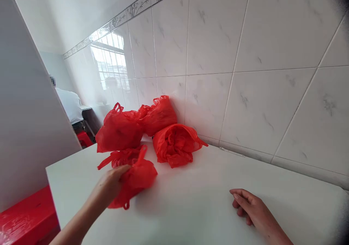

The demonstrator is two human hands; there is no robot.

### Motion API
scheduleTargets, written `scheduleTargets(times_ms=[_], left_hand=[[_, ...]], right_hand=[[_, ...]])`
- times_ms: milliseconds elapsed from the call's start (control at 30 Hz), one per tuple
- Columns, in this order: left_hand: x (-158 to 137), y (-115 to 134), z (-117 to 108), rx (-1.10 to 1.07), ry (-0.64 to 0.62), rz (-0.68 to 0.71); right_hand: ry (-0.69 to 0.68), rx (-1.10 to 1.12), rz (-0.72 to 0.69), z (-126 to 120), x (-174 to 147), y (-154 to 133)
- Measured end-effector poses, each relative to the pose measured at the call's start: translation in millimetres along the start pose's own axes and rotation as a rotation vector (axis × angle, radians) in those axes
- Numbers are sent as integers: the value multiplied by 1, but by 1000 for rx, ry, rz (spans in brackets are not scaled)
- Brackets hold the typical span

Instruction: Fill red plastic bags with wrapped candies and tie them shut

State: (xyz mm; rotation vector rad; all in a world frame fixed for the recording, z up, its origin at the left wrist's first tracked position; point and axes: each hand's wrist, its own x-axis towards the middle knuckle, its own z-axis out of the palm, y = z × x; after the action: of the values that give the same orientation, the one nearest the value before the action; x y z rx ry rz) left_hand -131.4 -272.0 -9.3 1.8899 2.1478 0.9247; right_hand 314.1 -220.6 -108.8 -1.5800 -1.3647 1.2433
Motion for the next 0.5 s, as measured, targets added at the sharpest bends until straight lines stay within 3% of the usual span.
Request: scheduleTargets(times_ms=[100, 200, 333, 433, 500], left_hand=[[12, -21, -5, 157, 86, 20], [18, -17, 9, 336, 177, 126], [23, 28, 35, 234, 171, 409], [38, 70, 59, -12, 5, 534], [56, 93, 78, -50, -53, 568]], right_hand=[[8, 14, 0, 0, -2, 0], [21, 31, -14, 0, -2, 1], [20, 37, 11, 0, 1, 3], [8, 30, 40, 0, 4, 4], [3, 41, 40, 0, 6, 5]])
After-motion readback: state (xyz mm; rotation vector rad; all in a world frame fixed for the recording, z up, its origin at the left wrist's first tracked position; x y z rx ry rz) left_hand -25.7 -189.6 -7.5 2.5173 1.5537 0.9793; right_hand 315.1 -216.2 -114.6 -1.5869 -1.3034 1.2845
